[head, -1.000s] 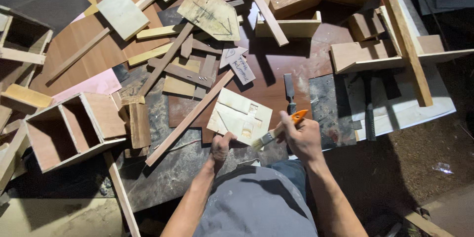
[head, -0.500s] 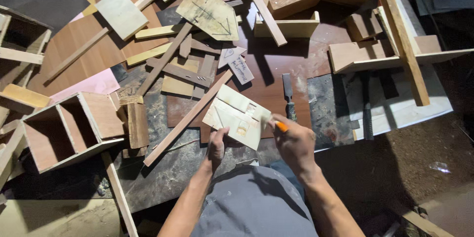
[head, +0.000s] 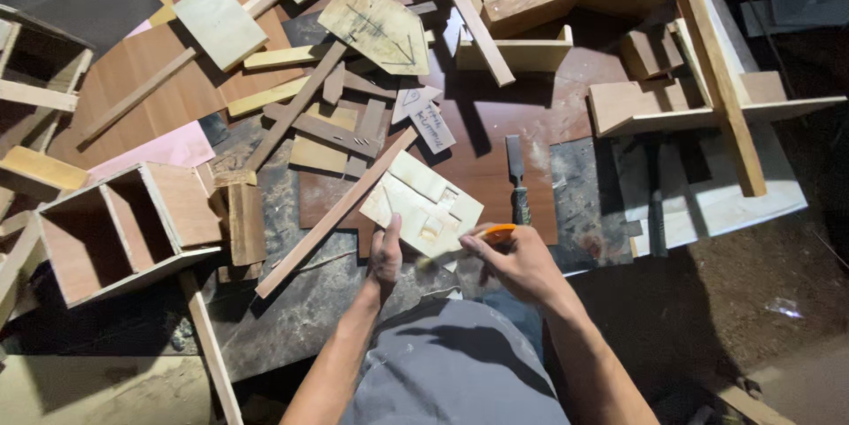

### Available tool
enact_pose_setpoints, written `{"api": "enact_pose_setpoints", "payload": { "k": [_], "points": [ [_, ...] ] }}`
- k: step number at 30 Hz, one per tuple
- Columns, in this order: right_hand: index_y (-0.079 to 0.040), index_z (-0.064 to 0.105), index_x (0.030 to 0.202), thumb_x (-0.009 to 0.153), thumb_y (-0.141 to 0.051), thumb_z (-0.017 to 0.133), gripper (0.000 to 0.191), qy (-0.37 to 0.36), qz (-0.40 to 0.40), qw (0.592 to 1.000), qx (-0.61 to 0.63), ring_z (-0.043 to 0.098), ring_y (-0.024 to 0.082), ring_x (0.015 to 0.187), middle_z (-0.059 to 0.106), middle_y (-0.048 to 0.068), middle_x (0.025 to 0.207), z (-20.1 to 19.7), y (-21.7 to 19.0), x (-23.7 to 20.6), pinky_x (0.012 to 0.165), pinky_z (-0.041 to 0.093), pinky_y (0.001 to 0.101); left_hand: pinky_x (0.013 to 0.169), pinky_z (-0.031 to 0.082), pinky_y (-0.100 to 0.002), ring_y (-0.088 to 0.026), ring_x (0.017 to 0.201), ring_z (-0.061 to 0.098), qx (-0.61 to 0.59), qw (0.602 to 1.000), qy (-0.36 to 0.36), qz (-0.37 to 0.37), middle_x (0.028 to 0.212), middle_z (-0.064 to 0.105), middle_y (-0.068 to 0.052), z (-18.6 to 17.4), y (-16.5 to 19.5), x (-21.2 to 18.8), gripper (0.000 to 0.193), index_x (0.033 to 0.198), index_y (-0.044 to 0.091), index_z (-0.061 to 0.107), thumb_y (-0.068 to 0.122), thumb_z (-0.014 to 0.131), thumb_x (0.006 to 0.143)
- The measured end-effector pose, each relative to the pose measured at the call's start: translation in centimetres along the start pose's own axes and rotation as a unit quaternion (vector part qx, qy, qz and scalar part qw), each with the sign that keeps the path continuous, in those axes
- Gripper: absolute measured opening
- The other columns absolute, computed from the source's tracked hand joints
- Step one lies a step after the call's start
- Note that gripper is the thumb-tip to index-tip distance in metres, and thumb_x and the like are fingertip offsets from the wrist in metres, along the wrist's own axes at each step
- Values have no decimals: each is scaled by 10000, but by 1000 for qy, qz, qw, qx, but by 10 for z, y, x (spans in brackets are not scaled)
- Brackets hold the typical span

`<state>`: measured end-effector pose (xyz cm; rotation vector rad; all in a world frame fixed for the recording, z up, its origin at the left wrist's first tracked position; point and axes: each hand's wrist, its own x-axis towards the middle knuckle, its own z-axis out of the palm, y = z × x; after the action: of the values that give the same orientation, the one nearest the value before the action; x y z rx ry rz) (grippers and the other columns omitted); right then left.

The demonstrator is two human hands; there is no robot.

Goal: The person applies glue with a brush onto small wooden pieces and presses matching wooden parts together on a cluttered workbench, assembling small wooden craft pieces one at a time and setting completed pieces aside.

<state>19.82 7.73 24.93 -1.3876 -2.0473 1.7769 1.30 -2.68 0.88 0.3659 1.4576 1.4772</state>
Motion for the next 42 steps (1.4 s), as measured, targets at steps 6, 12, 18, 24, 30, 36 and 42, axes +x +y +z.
{"api": "enact_pose_setpoints", "payload": {
  "k": [6,12,18,24,30,36,42],
  "points": [
    [-42,798,1050,933,-245,691,258,25,-9,1000,15,718,104,596,811,49,852,8,4,-1,504,602,269,897,499,-400,-323,967,646,48,998,-7,27,1064,699,-244,-10,-32,5,502,1231,-83,651,360,472,1078],
    [-110,823,1089,945,-278,712,247,113,1,987,-117,627,128,584,784,79,711,12,2,-2,503,474,294,869,494,-411,-344,956,632,297,923,1,243,1065,672,-245,-17,-59,22,468,1308,-59,632,306,425,1100],
    [-116,804,1104,985,-288,636,268,125,-6,981,-147,628,148,536,783,60,712,12,7,-2,469,474,316,906,483,-383,-301,995,635,55,997,11,44,1098,692,-210,-12,-38,12,497,1277,-68,639,350,476,1062],
    [-127,748,1170,972,-302,616,296,141,15,983,-117,672,90,519,752,83,671,11,13,1,457,540,290,943,473,-354,-258,1035,639,8,999,44,10,1130,713,-175,-10,-16,4,533,1247,-77,646,393,526,1024],
    [-134,778,1187,989,-298,642,292,128,39,977,-163,603,167,508,766,101,667,13,16,-4,468,434,333,970,464,-351,-252,1053,635,-34,999,31,-25,1142,733,-160,-22,-36,9,571,1209,-113,669,412,560,1012],
    [-132,757,1198,970,-289,637,302,174,-59,975,-128,736,79,626,799,63,810,15,10,-7,513,569,272,1008,459,-321,-213,1119,629,78,996,14,32,1192,701,-106,-29,-39,11,559,1287,-33,629,435,485,1017],
    [-113,740,1222,962,-248,641,309,211,-136,957,-148,753,96,664,801,74,892,9,0,-14,541,590,254,989,471,-336,-214,1111,632,6,997,73,10,1165,728,-153,-21,-33,9,531,1237,-46,654,415,505,1021]
  ]
}}
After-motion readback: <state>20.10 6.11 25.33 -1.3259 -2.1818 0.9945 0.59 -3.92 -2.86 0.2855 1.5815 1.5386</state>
